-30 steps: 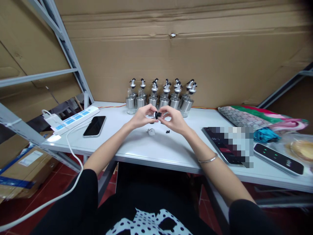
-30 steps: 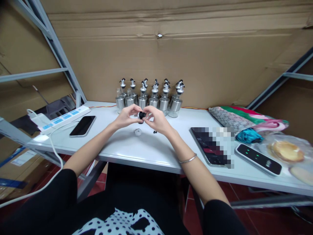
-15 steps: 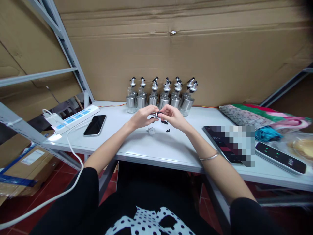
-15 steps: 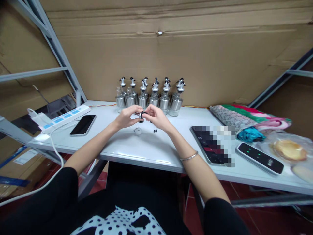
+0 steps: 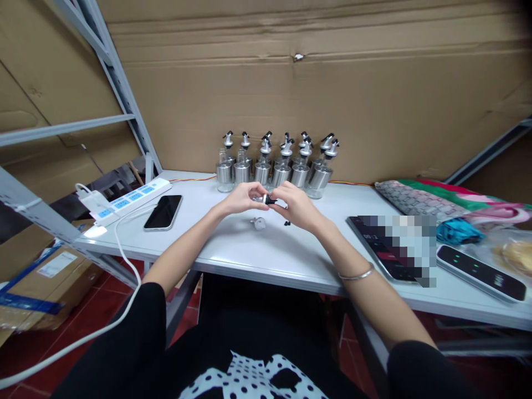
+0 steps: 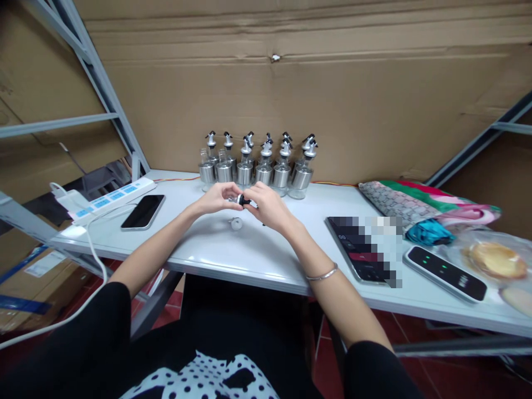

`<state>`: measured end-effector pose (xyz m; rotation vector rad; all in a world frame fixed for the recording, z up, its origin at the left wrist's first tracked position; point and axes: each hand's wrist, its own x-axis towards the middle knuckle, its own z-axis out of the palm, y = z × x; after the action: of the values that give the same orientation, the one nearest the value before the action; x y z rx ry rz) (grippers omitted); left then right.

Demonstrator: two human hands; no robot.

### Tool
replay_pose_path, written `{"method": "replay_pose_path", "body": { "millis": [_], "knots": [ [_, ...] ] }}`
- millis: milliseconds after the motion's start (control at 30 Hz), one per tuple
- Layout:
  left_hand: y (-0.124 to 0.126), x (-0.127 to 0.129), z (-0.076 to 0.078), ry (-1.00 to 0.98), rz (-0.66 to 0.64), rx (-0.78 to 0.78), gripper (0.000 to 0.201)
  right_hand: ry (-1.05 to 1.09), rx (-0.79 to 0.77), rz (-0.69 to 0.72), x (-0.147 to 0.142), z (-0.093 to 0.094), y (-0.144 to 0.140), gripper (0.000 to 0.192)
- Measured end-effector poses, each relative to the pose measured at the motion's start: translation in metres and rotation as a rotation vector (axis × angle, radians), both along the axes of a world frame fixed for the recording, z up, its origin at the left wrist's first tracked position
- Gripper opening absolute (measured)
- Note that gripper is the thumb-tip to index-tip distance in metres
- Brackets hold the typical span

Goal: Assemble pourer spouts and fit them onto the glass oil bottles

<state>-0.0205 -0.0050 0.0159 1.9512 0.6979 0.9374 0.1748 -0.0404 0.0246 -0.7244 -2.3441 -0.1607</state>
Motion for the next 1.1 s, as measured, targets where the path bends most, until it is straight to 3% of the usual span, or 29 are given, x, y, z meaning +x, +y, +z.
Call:
{"method": "replay_pose_path", "body": {
  "millis": [267,567,800,900,1000,1100],
  "knots": [
    [-0.002,-0.003,0.009,-0.035,-0.028,-0.200,0.039,-0.135,0.188,-0.166,-0.006,0.005,-0.007,0.014],
    [-0.001,-0.008,0.016,-0.071,-0.095,-0.319,0.040,-0.099,0.243,-0.164,-0.012,0.006,-0.013,0.028],
    [-0.001,-0.010,0.014,-0.184,-0.269,-0.469,0.045,0.003,0.256,-0.152,-0.012,0.003,-0.018,0.026],
    [-0.003,-0.009,0.012,-0.215,-0.241,-0.411,0.046,0.069,0.219,-0.143,-0.010,0.003,-0.018,0.019],
    [-0.003,-0.004,0.008,-0.269,-0.127,-0.203,0.049,0.226,0.137,-0.113,-0.007,0.003,-0.014,0.011],
    [-0.001,0.001,0.002,-0.271,-0.029,0.028,0.051,0.410,-0.111,-0.114,-0.005,0.003,-0.007,0.020]
  ]
}}
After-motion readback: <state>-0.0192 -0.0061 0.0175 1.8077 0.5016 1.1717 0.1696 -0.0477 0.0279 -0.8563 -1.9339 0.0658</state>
